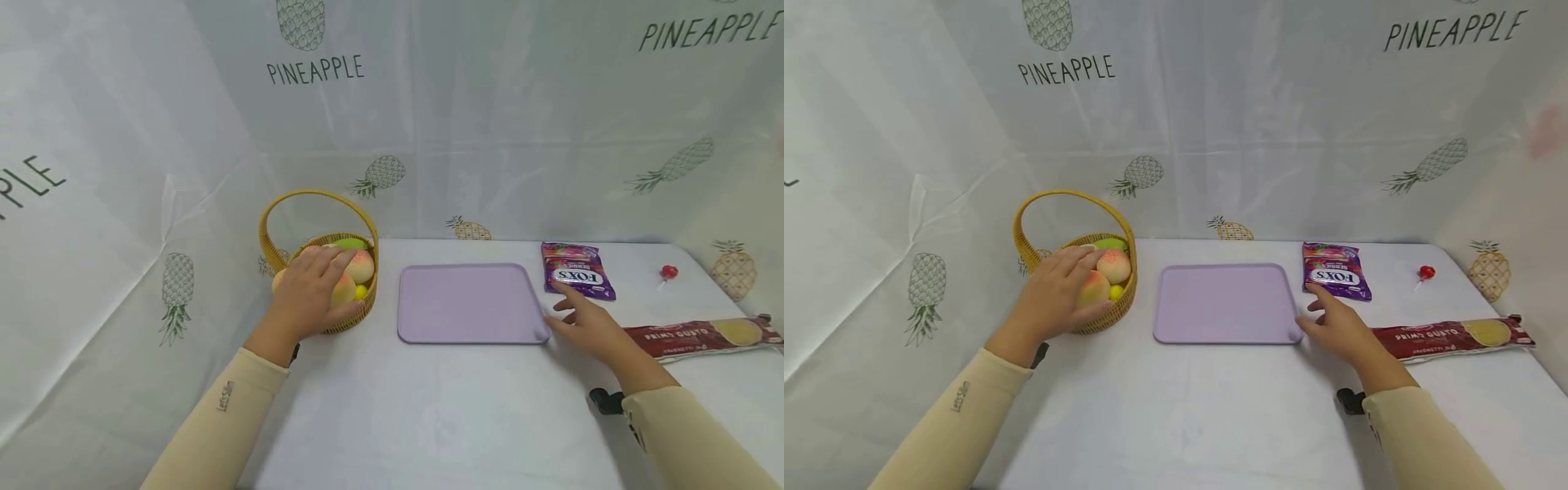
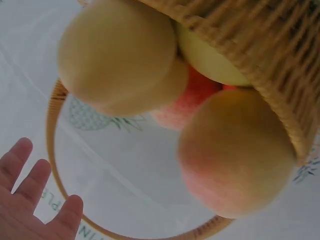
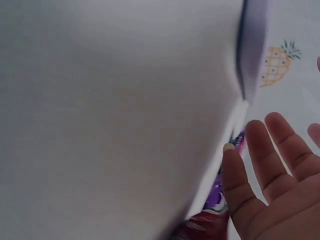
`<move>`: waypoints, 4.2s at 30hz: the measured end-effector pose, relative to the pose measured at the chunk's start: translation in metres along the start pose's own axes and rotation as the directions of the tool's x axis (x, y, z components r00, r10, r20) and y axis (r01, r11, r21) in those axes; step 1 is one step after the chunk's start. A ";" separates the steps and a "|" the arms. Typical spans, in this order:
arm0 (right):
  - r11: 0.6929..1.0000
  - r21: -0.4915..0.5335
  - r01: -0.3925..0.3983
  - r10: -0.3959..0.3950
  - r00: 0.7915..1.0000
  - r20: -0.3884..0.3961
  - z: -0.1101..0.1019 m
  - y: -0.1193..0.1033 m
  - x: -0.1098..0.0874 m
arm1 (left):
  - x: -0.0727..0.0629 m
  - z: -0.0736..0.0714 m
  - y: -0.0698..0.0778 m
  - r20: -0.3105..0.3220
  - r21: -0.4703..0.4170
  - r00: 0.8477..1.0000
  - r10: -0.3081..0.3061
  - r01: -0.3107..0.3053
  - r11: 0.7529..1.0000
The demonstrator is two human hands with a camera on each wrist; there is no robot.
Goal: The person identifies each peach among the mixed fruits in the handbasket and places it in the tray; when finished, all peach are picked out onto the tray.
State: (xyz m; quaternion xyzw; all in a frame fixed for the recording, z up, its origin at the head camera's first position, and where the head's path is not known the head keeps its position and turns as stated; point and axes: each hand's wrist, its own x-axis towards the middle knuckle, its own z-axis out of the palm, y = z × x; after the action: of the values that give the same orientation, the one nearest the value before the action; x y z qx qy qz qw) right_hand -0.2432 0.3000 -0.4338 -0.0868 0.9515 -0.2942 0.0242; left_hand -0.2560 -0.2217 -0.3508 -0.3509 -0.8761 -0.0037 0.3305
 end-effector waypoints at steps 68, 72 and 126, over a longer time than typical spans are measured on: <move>0.992 0.060 -0.108 0.103 0.991 0.084 0.023 0.012 0.005 | -0.062 0.022 -0.058 0.332 -0.198 0.815 -0.475 0.553 0.810; 0.993 0.061 -0.106 0.101 0.992 0.078 0.023 0.011 0.005 | -0.063 0.025 -0.061 0.334 -0.195 0.814 -0.476 0.554 0.810; 0.989 0.076 -0.127 0.123 0.991 0.057 0.029 0.011 0.004 | -0.078 0.055 -0.074 0.275 -0.312 0.762 -0.587 0.648 0.695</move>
State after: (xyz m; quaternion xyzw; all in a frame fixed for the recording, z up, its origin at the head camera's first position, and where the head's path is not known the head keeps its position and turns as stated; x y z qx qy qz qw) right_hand -0.2459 0.2918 -0.4639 -0.0337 0.9417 -0.3273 0.0709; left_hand -0.2914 -0.3119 -0.4230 -0.0930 -0.9465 -0.2616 0.1647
